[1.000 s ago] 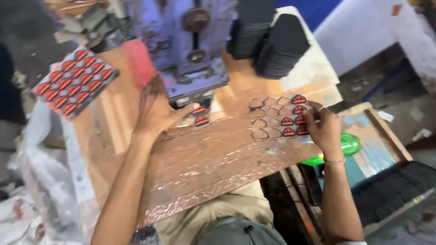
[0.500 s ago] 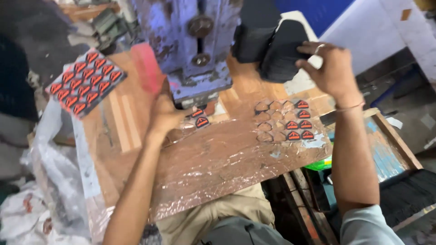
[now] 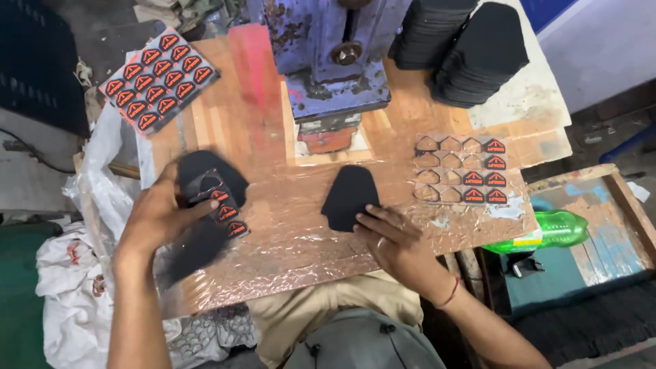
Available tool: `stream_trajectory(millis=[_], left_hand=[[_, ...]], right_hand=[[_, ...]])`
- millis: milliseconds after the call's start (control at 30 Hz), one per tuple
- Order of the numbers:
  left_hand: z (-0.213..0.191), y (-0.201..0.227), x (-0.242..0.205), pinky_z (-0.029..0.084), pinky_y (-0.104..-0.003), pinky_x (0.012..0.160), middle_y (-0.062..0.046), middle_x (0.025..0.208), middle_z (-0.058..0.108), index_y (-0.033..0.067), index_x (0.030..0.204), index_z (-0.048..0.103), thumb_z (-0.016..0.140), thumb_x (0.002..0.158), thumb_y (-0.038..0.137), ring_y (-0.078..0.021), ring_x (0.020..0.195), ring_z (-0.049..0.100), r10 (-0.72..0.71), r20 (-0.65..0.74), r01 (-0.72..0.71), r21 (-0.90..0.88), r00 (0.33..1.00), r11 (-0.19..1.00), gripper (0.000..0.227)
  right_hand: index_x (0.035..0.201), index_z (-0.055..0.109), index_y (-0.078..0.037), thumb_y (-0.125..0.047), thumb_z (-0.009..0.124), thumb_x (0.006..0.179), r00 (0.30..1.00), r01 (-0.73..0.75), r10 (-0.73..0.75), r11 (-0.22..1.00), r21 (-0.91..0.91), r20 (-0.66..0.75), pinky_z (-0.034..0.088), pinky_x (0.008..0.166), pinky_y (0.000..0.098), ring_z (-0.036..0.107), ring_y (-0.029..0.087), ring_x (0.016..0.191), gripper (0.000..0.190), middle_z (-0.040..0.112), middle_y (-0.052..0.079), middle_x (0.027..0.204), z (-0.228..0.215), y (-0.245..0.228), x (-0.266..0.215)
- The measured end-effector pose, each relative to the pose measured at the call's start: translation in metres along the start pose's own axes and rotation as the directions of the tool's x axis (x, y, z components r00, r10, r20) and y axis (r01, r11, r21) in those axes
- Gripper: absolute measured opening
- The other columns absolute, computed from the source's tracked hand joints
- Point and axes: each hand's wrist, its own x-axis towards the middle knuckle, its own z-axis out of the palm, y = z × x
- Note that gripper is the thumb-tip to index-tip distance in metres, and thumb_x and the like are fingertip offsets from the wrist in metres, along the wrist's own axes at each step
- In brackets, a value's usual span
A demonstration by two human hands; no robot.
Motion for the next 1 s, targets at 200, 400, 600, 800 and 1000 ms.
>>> stream_trajectory(millis=[200, 400, 600, 800, 1000], left_hand=[[0.059, -0.003, 0.012, 0.04, -0.052, 0.111, -0.029, 0.141, 0.057, -0.0039, 0.153, 0.042, 0.089, 0.078, 0.034, -0.0473, 0.128, 0.052, 0.501, -0.514, -0.262, 0.468, 0.696, 0.844, 0.096], [0.092, 0.009, 0.017, 0.025, -0.062, 0.122, -0.023, 0.15, 0.049, 0.0057, 0.148, 0.052, 0.067, 0.104, 0.03, -0.045, 0.143, 0.041, 0.447, -0.594, -0.201, 0.434, 0.669, 0.878, 0.053], [0.09, -0.006, 0.026, 0.02, -0.064, 0.121, -0.019, 0.153, 0.048, 0.0078, 0.148, 0.054, 0.059, 0.106, 0.025, -0.0448, 0.144, 0.038, 0.445, -0.634, -0.234, 0.392, 0.632, 0.89, 0.046], [0.082, -0.023, 0.025, 0.031, -0.054, 0.123, -0.015, 0.145, 0.059, 0.0116, 0.14, 0.061, 0.058, 0.109, 0.027, -0.0379, 0.139, 0.052, 0.416, -0.615, -0.42, 0.148, 0.67, 0.895, 0.035], [0.084, -0.002, 0.019, 0.029, -0.058, 0.122, -0.018, 0.144, 0.055, 0.0094, 0.135, 0.068, 0.075, 0.099, 0.032, -0.0424, 0.138, 0.047, 0.568, -0.518, -0.454, 0.343, 0.639, 0.823, 0.043]], right_hand=[[0.107, 0.074, -0.005, -0.014, 0.079, 0.083, 0.987, -0.148, 0.156, 0.974, 0.169, -0.03, 0.051, 0.104, 0.0465, 0.064, 0.033, 0.12, 0.026, 0.072, 0.011, 0.117, -0.004, -0.009, 0.011], [0.109, 0.074, -0.004, -0.01, 0.08, 0.085, 0.97, -0.189, 0.209, 0.969, 0.159, -0.121, 0.052, 0.105, 0.0469, 0.063, 0.035, 0.122, 0.026, 0.07, 0.012, 0.119, 0.011, -0.042, 0.016], [0.11, 0.076, -0.007, -0.024, 0.085, 0.074, 1.0, -0.021, 0.017, 0.916, 0.401, 0.014, 0.042, 0.11, 0.0517, 0.05, 0.041, 0.132, 0.041, 0.06, 0.016, 0.138, 0.032, -0.115, 0.056], [0.122, 0.073, -0.009, -0.017, 0.07, 0.084, 0.986, 0.167, -0.167, 0.985, 0.046, -0.002, 0.039, 0.118, 0.051, 0.054, 0.032, 0.136, 0.039, 0.062, 0.008, 0.137, 0.079, -0.115, 0.027], [0.109, 0.073, -0.008, -0.008, 0.074, 0.079, 0.968, -0.219, 0.223, 0.975, 0.05, -0.115, 0.051, 0.081, 0.0447, 0.066, 0.028, 0.097, 0.03, 0.071, 0.008, 0.102, 0.035, -0.007, -0.025]])
